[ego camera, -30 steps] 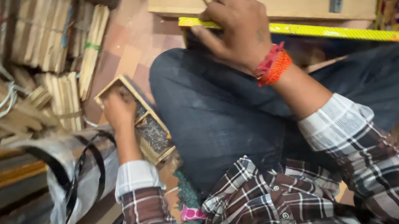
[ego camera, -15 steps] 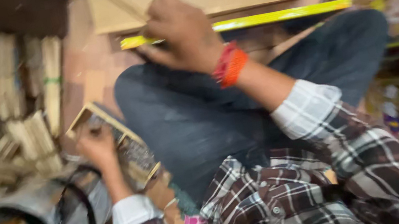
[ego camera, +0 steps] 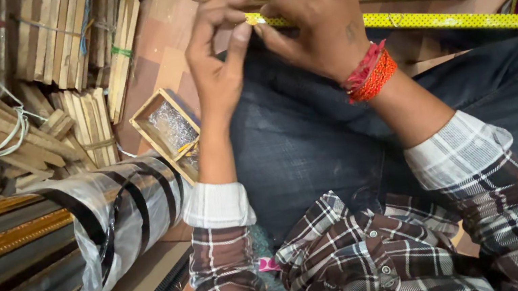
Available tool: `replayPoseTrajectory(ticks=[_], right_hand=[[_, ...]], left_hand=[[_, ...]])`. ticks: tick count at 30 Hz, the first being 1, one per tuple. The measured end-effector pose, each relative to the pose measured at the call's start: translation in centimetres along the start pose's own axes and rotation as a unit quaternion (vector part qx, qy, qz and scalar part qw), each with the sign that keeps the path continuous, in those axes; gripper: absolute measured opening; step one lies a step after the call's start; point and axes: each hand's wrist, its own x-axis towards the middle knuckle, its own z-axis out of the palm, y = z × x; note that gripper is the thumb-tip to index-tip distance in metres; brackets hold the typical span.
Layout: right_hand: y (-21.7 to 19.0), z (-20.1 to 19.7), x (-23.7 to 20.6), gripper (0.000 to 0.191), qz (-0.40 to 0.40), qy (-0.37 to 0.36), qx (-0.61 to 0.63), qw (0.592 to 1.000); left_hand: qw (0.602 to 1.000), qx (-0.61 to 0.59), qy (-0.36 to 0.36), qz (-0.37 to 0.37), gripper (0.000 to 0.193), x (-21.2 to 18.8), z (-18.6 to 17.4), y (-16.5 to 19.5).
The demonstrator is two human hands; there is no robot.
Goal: The person sits on the floor and assembles picture frames by attaching decorative corner pieces to the frame edges using a hammer. They handle multiple frames, including yellow and blue ones, and repeatedly hammer small corner pieces into place.
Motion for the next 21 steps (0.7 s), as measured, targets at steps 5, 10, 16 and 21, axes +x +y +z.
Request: replayPoseTrajectory(ticks=[5,10,16,21], right_hand=[[-0.5,-1.0,0.2,0.022,0.066,-0.026,0.044,0.996],[-2.1,-5.1,-2.2,0.048,0.273,-0.059,0.294,0.914],[-4.4,-10.7,-7.3,0.049,0.201,-0.097,0.144,0.964],[-5.4,-11.8,-9.4,0.062,0.175,-0.133,0.048,0.974]], left_hand=[[0.987,-0.127,-0.033,-0.096,0.01,0.1,0.8,-1.3],[0.991,-0.089,-0.047,-0.089,0.009,-0.3,0.2,-1.5],[0.995,0.008,-0.051,-0.085,0.009,0.6,-0.1,-0.8],[0.989,-0.067,-0.055,-0.122,0.012,1.1,0.0,-1.6]])
